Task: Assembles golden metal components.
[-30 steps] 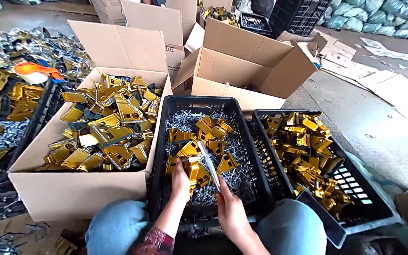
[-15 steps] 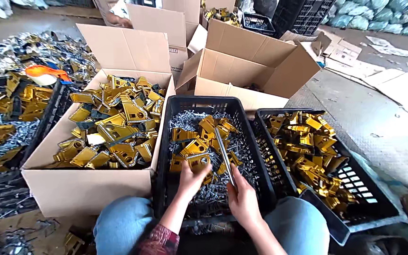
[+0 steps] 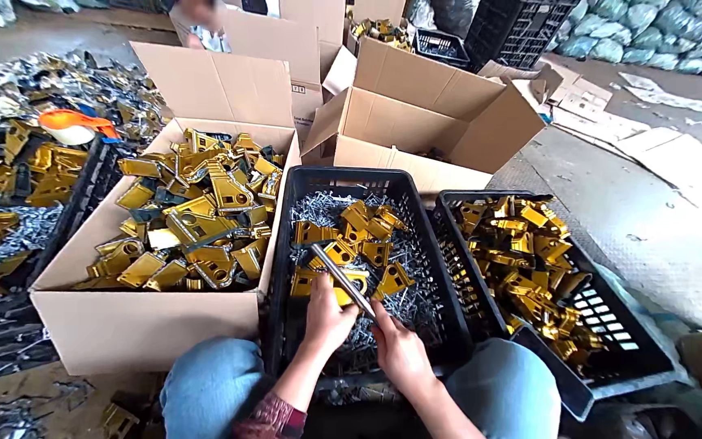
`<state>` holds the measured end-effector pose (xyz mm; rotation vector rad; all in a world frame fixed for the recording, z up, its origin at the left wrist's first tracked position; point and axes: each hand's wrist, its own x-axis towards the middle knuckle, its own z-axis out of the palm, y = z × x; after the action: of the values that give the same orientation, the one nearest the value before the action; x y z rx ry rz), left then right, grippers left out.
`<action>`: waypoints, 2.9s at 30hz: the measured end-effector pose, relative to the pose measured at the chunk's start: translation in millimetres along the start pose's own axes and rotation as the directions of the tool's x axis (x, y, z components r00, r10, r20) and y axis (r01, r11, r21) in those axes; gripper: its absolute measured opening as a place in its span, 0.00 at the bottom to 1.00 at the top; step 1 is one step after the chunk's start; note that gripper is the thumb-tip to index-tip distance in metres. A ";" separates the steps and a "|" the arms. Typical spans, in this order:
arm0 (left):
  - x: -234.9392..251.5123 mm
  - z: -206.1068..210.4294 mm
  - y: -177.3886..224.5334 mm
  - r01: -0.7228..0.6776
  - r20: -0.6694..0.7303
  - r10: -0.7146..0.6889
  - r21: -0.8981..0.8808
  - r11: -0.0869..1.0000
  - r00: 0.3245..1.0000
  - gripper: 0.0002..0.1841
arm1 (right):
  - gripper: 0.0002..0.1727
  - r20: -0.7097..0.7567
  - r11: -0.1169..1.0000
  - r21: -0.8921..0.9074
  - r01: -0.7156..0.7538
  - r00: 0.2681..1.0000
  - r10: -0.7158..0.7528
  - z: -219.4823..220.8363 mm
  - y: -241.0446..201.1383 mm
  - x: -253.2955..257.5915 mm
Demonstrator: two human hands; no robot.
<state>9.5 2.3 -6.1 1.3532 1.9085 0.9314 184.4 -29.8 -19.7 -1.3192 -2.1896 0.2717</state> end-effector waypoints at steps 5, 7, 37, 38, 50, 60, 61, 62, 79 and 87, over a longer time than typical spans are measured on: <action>-7.2 -4.1 6.7 0.068 0.047 -0.074 0.117 0.991 0.996 0.46 | 0.24 -0.270 0.981 0.056 0.187 0.949 -0.165 -2.4 -4.6 -9.3; -7.8 -2.9 6.0 0.047 0.032 -0.051 0.112 0.993 0.998 0.47 | 0.24 -0.162 0.996 0.018 0.087 0.983 -0.083 3.9 -2.7 -8.3; -6.5 -2.0 -3.2 0.236 0.269 0.192 -0.956 0.175 0.944 0.25 | 0.24 -0.383 0.947 0.287 0.144 0.923 -0.025 -18.5 -12.8 5.8; -8.7 -0.2 -2.8 0.227 0.263 0.210 -0.957 0.180 0.942 0.25 | 0.23 -0.313 0.967 0.225 0.123 0.948 -0.048 -15.1 -7.6 4.5; -6.5 4.8 -5.7 0.208 0.248 0.187 -0.955 0.210 0.950 0.28 | 0.23 -0.210 0.982 0.167 0.084 0.977 -0.047 -6.5 -0.1 2.7; -7.0 -0.3 -8.4 0.204 0.250 0.179 -0.948 0.243 0.951 0.28 | 0.25 0.117 0.901 0.089 -0.425 0.903 0.414 -11.8 16.2 10.6; -6.1 0.3 -8.8 0.209 0.245 0.130 -0.947 0.244 0.961 0.28 | 0.26 0.230 0.843 -0.007 -0.537 0.820 0.524 -19.2 19.3 17.4; -4.2 0.6 -7.1 0.218 0.240 0.061 -0.944 0.247 0.969 0.26 | 0.27 0.307 0.784 -0.129 -0.607 0.728 0.613 -23.6 25.8 25.3; -16.2 8.9 7.1 -0.015 -0.081 -0.095 -0.837 0.548 0.992 0.24 | 0.06 0.200 0.479 0.831 -0.284 0.955 0.219 0.7 -4.5 76.7; -4.2 13.1 0.8 -0.119 -0.146 0.016 -0.731 0.672 0.989 0.24 | 0.07 0.318 0.626 0.696 -0.351 0.933 0.169 -19.0 9.2 87.9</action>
<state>21.6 1.0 -12.5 0.8675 1.2906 1.6384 170.6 48.4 23.5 -1.1242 -1.6869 1.3480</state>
